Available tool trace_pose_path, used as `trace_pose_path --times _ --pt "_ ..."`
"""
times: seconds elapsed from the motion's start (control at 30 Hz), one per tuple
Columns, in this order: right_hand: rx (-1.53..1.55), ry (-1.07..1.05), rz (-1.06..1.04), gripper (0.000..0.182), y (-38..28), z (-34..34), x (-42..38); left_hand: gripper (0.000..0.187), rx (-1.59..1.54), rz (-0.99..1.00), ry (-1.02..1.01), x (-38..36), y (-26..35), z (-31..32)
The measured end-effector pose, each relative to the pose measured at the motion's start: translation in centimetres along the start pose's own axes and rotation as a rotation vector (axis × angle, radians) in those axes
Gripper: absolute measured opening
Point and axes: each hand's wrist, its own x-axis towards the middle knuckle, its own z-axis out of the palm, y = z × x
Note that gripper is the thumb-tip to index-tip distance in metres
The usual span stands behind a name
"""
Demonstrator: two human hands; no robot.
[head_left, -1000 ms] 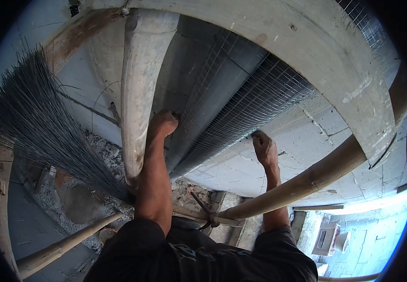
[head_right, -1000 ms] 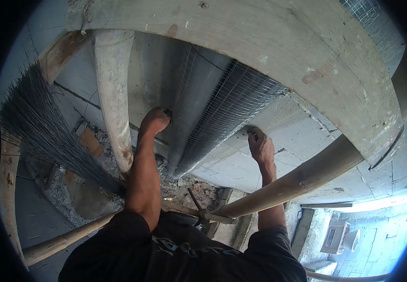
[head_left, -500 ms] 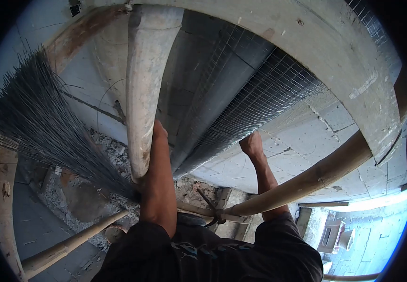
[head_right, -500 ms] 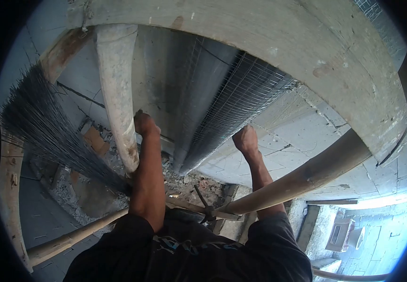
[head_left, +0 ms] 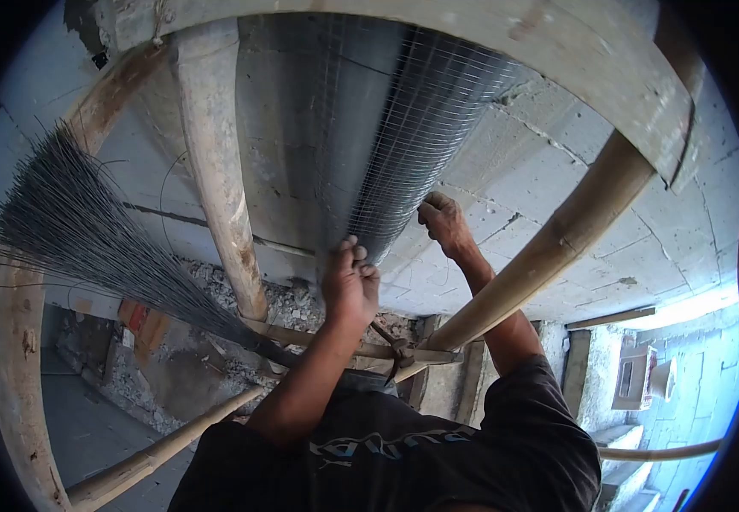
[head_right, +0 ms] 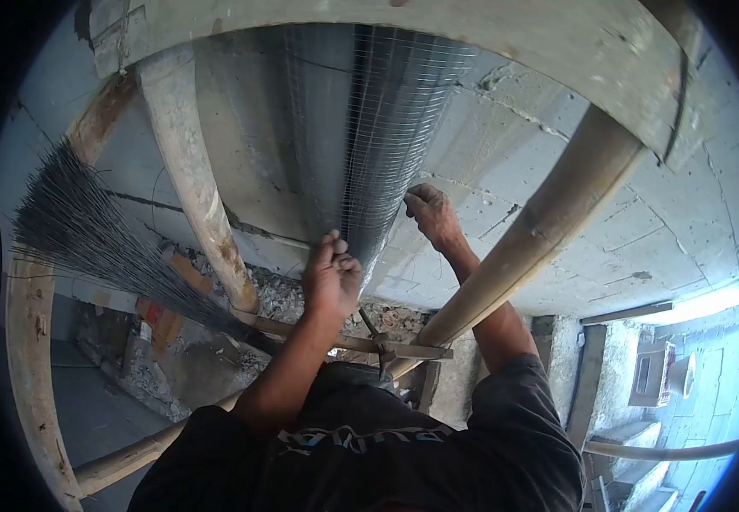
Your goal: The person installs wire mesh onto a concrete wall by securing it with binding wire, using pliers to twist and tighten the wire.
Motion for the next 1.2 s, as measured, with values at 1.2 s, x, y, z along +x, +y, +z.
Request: trace_pose_path --times 1.2 --pt "-0.167 -0.282 -0.151 0.033 -1.8 -0.1 -4.1 0.048 -0.072 -0.769 -0.369 1.8 -7.0 0.4"
